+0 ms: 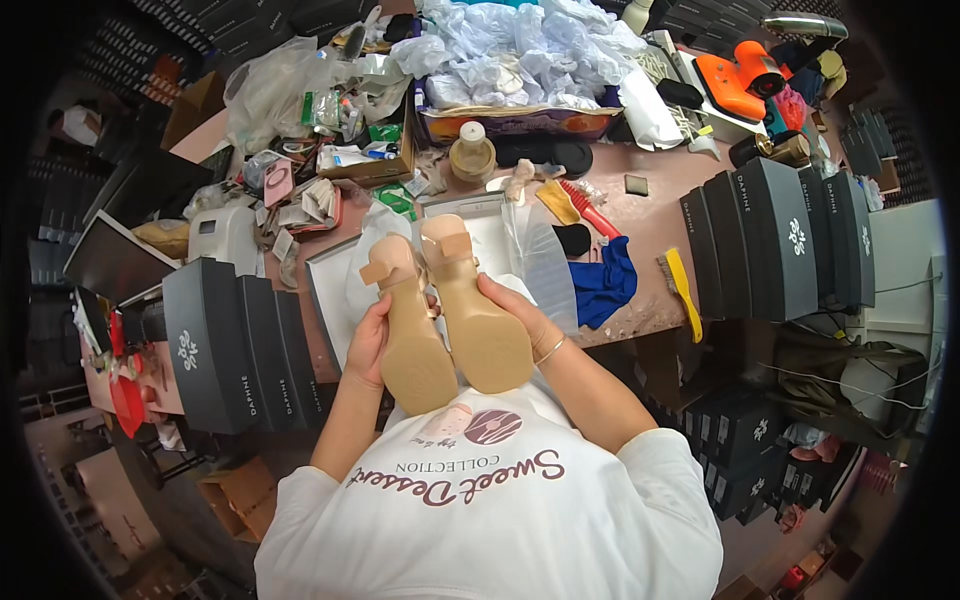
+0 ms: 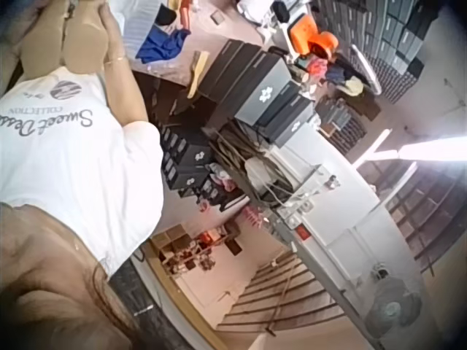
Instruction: Packing various types of shoes into boxes with tissue paper.
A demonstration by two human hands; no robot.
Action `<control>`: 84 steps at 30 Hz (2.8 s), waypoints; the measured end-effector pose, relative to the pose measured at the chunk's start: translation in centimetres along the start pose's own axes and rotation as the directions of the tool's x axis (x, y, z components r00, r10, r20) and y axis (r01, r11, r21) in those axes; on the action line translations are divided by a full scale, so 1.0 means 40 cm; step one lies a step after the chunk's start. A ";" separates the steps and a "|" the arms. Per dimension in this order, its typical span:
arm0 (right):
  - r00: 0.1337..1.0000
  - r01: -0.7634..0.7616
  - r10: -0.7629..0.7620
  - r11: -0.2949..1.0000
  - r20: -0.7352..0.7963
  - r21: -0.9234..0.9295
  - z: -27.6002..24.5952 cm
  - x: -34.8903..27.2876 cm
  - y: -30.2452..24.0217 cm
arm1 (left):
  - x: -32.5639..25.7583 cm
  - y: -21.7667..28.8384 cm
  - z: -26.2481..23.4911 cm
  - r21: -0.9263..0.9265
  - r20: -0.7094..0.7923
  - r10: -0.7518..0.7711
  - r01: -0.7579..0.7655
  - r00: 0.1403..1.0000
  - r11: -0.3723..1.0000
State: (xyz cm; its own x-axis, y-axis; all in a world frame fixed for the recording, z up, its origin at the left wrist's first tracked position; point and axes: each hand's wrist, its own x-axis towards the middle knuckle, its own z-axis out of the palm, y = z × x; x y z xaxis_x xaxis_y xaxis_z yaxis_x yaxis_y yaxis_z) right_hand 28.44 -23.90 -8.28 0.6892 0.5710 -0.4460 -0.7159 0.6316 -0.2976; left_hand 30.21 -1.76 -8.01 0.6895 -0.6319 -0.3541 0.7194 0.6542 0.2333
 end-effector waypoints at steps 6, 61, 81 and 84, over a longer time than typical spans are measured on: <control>0.985 0.150 -0.120 0.947 0.120 -0.284 0.037 -0.034 -0.044 | -0.008 0.012 0.029 0.094 -0.017 0.066 -0.064 0.998 0.994; 0.949 0.260 -0.045 0.670 0.312 -0.695 0.007 -0.061 -0.070 | -0.070 0.068 0.027 0.668 0.141 0.026 -0.114 0.990 0.735; 0.785 0.496 -0.385 -0.079 0.485 -0.865 0.055 -0.011 -0.087 | -0.053 0.100 0.061 0.894 0.406 0.251 -0.326 0.879 -0.306; 0.775 0.312 -0.401 -0.428 0.488 -0.848 -0.066 0.052 -0.044 | -0.012 0.074 -0.136 0.706 0.507 0.234 -0.244 0.829 -0.665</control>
State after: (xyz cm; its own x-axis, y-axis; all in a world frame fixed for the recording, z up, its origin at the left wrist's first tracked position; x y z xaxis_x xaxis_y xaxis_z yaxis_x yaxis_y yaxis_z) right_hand 30.85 -25.22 -10.93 0.8763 0.4448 0.1852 0.4265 -0.5372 -0.7277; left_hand 31.54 2.74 -12.08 0.7829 -0.5817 0.2205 -0.5872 -0.5740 0.5708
